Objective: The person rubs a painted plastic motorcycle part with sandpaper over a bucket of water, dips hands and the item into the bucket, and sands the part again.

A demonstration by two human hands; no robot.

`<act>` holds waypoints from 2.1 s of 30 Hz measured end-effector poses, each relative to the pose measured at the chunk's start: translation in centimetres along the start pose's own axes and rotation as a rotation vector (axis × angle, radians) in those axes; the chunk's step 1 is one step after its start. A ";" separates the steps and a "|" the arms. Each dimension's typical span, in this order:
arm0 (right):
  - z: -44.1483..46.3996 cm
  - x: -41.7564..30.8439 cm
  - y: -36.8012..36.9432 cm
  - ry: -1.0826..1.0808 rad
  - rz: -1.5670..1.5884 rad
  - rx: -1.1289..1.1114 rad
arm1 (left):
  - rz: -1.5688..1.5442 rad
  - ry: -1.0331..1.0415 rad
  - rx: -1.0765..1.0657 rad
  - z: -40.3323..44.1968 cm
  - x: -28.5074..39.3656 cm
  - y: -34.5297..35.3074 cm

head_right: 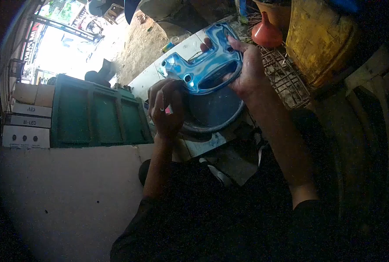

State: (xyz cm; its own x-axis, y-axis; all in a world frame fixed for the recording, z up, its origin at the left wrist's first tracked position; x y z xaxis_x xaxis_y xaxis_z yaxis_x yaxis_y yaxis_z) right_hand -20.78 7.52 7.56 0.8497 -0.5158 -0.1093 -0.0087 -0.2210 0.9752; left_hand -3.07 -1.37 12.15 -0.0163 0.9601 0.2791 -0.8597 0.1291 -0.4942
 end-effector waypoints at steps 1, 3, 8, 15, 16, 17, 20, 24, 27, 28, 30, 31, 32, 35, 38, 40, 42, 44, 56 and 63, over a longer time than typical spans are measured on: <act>0.1 -0.1 0.1 0.018 -0.007 -0.053 | 0.000 -0.008 -0.003 -0.2 -0.3 0.0; 0.2 -0.1 0.0 0.046 -0.012 -0.097 | 0.115 -0.054 -0.057 -0.3 -1.9 0.3; 0.4 -0.3 0.1 0.010 -0.062 -0.115 | 0.022 -0.123 -0.059 -0.5 -2.9 0.2; 0.5 -0.3 0.0 0.022 -0.088 -0.142 | 0.127 -0.181 -0.051 -0.5 -4.2 0.4; 0.7 -0.4 -0.1 0.019 -0.088 -0.145 | 0.128 -0.097 -0.053 -0.5 -3.5 0.2; 0.8 -0.4 -0.1 0.031 -0.094 -0.177 | 0.125 -0.094 -0.053 -0.4 -3.3 0.3; 0.6 -0.3 0.1 0.005 -0.107 -0.156 | 0.116 -0.037 -0.033 -0.3 -2.3 0.3; 0.6 -0.2 -0.2 -0.008 -0.088 -0.092 | 0.088 -0.150 -0.057 -0.3 -3.5 0.3; 0.3 -0.3 0.4 -0.002 -0.093 -0.154 | -0.030 -0.007 -0.030 -0.4 -0.5 0.4; 0.3 -0.4 0.4 -0.003 -0.085 -0.129 | -0.034 -0.010 -0.027 -0.4 -0.6 0.4; 0.4 -0.5 0.0 -0.030 -0.114 -0.135 | 0.019 -0.107 -0.043 -0.4 -2.6 0.8; 0.6 -0.6 0.0 -0.065 -0.137 -0.152 | 0.073 -0.190 -0.059 -0.5 -3.8 0.8; 0.8 -0.5 -0.2 -0.030 -0.096 -0.151 | 0.015 -0.358 -0.092 -1.0 -5.1 0.9; 0.3 -0.7 0.3 -0.040 -0.163 -0.150 | -0.413 -0.628 -0.066 -0.7 -3.6 0.2; 0.2 -1.4 1.0 -0.076 -0.182 -0.225 | -0.123 -0.293 -0.111 -0.4 -2.9 -0.1; 0.1 -1.4 0.9 -0.040 -0.176 -0.247 | -0.030 -0.181 -0.037 -0.2 -2.9 0.2; 0.1 -1.1 1.2 -0.014 -0.165 -0.277 | -0.057 -0.321 -0.008 -0.6 -3.5 -0.2; 0.4 -0.8 0.7 -0.033 -0.057 -0.112 | -0.107 -0.417 0.014 -0.9 -3.7 -0.3; 0.3 -0.2 1.0 -0.017 -0.084 -0.242 | -0.109 -0.286 -0.025 -0.8 -1.4 0.5; 0.2 -0.9 1.5 0.035 -0.174 -0.359 | -0.223 -0.286 -0.187 -1.1 -3.4 1.2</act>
State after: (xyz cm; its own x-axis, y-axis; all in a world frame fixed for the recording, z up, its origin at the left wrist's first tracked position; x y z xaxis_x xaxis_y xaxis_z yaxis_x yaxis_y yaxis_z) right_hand -21.66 7.51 9.09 0.8396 -0.4664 -0.2786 0.3170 0.0042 0.9484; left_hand -3.48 -4.17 9.68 -0.0038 0.7992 0.6010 -0.7507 0.3947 -0.5297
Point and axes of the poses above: each hand's wrist, its own z-axis towards the middle knuckle, its own y-axis out of the palm, x = y × z, the point moved 6 cm from there along z, towards the middle knuckle, and after that the axes turned 8 degrees about z, right-handed, at the moved point
